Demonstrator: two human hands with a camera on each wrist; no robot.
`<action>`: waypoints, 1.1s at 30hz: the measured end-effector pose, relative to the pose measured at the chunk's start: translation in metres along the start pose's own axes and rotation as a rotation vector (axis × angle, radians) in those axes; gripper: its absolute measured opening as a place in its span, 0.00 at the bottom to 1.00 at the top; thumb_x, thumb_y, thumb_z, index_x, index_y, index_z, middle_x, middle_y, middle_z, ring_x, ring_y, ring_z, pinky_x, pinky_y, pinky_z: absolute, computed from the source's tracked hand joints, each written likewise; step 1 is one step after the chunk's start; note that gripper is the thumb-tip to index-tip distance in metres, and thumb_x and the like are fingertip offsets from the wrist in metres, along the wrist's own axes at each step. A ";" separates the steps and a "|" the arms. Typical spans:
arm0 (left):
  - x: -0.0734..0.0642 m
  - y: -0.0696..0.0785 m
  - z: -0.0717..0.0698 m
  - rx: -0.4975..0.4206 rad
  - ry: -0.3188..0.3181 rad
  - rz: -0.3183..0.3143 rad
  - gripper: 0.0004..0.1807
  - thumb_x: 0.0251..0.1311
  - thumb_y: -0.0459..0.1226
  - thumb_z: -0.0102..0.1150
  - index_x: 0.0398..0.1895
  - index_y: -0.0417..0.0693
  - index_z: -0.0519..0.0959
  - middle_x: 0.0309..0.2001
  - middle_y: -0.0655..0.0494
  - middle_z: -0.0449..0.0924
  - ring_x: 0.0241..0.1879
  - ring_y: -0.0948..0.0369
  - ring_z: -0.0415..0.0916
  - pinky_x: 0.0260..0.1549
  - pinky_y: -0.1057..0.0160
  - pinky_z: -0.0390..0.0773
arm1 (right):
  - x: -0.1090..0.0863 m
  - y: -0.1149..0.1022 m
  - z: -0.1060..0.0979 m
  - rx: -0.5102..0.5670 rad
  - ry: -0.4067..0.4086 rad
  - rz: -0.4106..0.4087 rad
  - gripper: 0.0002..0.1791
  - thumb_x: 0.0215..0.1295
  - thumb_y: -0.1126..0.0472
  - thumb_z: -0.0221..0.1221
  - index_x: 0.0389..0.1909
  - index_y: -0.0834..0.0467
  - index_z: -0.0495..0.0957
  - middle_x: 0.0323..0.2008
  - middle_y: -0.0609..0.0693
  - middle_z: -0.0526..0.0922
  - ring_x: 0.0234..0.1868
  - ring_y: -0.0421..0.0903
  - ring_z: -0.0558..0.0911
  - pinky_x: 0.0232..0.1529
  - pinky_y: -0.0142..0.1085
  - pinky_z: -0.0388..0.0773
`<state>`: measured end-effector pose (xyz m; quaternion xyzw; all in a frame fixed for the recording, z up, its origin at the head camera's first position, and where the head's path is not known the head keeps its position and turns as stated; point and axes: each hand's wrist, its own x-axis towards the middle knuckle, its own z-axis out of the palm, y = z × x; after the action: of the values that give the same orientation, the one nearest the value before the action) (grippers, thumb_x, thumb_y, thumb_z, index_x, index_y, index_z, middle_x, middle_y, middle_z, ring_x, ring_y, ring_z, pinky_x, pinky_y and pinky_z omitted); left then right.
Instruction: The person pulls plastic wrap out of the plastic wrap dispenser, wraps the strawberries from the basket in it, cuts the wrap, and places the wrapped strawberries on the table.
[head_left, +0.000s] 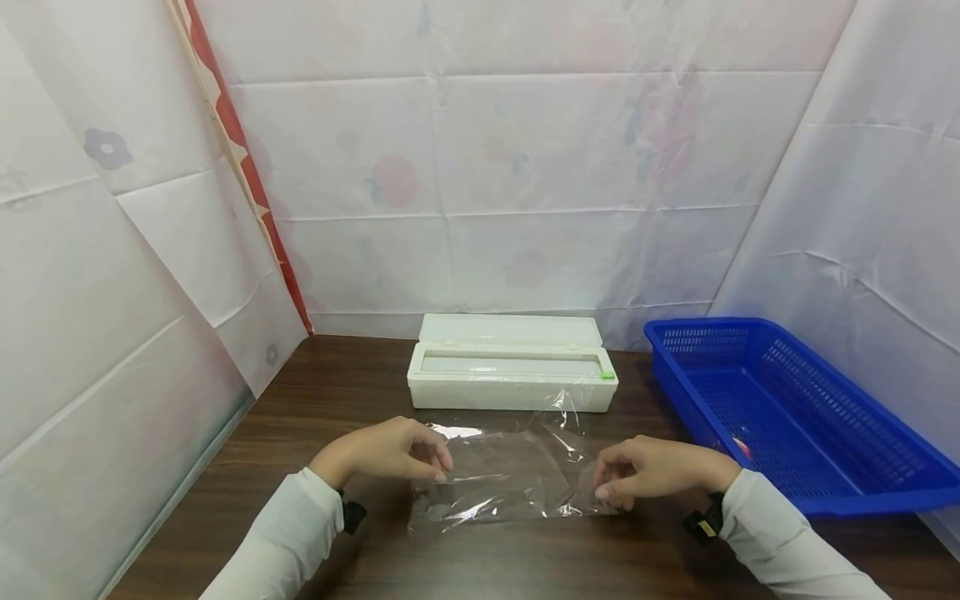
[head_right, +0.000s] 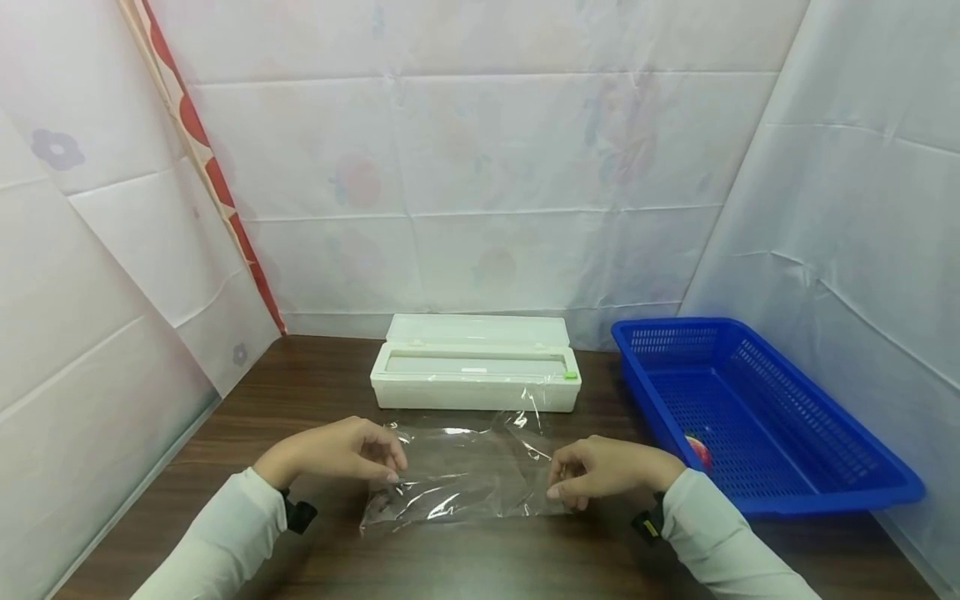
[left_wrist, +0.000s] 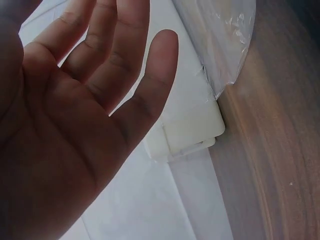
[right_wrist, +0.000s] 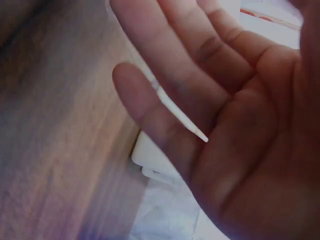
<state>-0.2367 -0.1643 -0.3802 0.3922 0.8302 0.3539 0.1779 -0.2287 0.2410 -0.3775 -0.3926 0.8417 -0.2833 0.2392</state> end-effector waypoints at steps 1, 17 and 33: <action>0.000 0.000 0.000 -0.004 -0.002 -0.004 0.09 0.55 0.40 0.64 0.38 0.49 0.82 0.32 0.59 0.83 0.33 0.64 0.78 0.36 0.65 0.81 | 0.000 0.001 0.002 0.027 -0.004 -0.003 0.10 0.65 0.50 0.56 0.39 0.52 0.77 0.25 0.44 0.83 0.25 0.39 0.81 0.28 0.34 0.81; -0.001 -0.006 0.001 0.080 0.064 0.005 0.13 0.58 0.44 0.61 0.42 0.47 0.80 0.37 0.58 0.82 0.38 0.66 0.77 0.41 0.61 0.80 | 0.007 0.006 0.009 -0.190 0.192 -0.082 0.10 0.58 0.47 0.62 0.35 0.47 0.78 0.23 0.36 0.78 0.24 0.32 0.74 0.22 0.28 0.74; 0.018 -0.012 0.001 0.235 0.254 -0.008 0.24 0.62 0.49 0.55 0.56 0.45 0.73 0.53 0.52 0.75 0.54 0.58 0.69 0.53 0.49 0.72 | 0.048 0.002 0.013 -0.316 0.385 -0.076 0.27 0.65 0.53 0.56 0.65 0.54 0.65 0.63 0.50 0.69 0.63 0.44 0.63 0.61 0.50 0.67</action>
<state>-0.2541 -0.1551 -0.3900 0.3590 0.8834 0.3003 0.0258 -0.2490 0.2001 -0.3972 -0.3951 0.8903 -0.2264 -0.0007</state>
